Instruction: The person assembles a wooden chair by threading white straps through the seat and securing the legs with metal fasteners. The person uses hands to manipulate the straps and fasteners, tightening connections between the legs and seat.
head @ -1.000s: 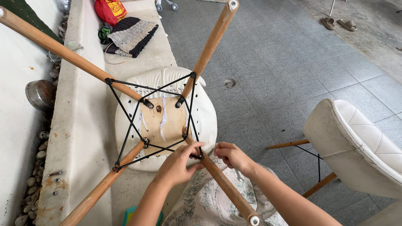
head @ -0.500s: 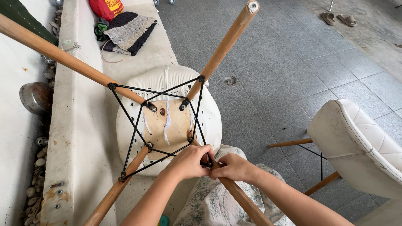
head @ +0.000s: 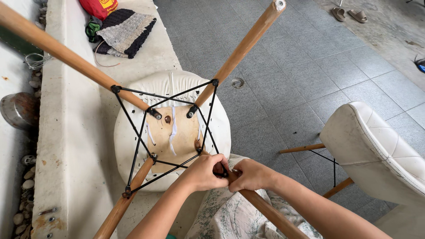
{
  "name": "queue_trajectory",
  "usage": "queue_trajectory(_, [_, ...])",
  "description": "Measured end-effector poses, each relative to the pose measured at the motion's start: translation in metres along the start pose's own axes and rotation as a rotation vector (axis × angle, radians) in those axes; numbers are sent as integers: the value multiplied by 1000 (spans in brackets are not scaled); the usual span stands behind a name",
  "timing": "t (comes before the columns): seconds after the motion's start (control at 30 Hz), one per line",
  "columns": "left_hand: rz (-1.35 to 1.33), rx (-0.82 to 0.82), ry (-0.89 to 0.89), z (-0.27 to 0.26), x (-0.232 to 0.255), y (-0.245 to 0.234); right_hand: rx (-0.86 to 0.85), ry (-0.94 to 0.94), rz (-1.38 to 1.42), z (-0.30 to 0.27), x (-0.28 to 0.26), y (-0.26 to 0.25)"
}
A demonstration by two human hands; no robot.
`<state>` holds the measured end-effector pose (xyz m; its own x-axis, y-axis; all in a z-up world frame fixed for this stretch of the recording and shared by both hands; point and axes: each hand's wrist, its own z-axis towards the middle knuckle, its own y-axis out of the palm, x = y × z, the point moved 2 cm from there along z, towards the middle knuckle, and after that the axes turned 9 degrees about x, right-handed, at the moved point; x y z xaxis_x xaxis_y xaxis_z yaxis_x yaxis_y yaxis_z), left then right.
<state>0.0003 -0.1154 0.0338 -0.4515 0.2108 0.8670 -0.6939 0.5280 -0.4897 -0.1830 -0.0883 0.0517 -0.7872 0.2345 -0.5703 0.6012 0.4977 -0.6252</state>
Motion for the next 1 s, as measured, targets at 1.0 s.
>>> queue_trajectory(1.0, [127,1,-66,-16,6,-1,-45,29,76,-5,16,24])
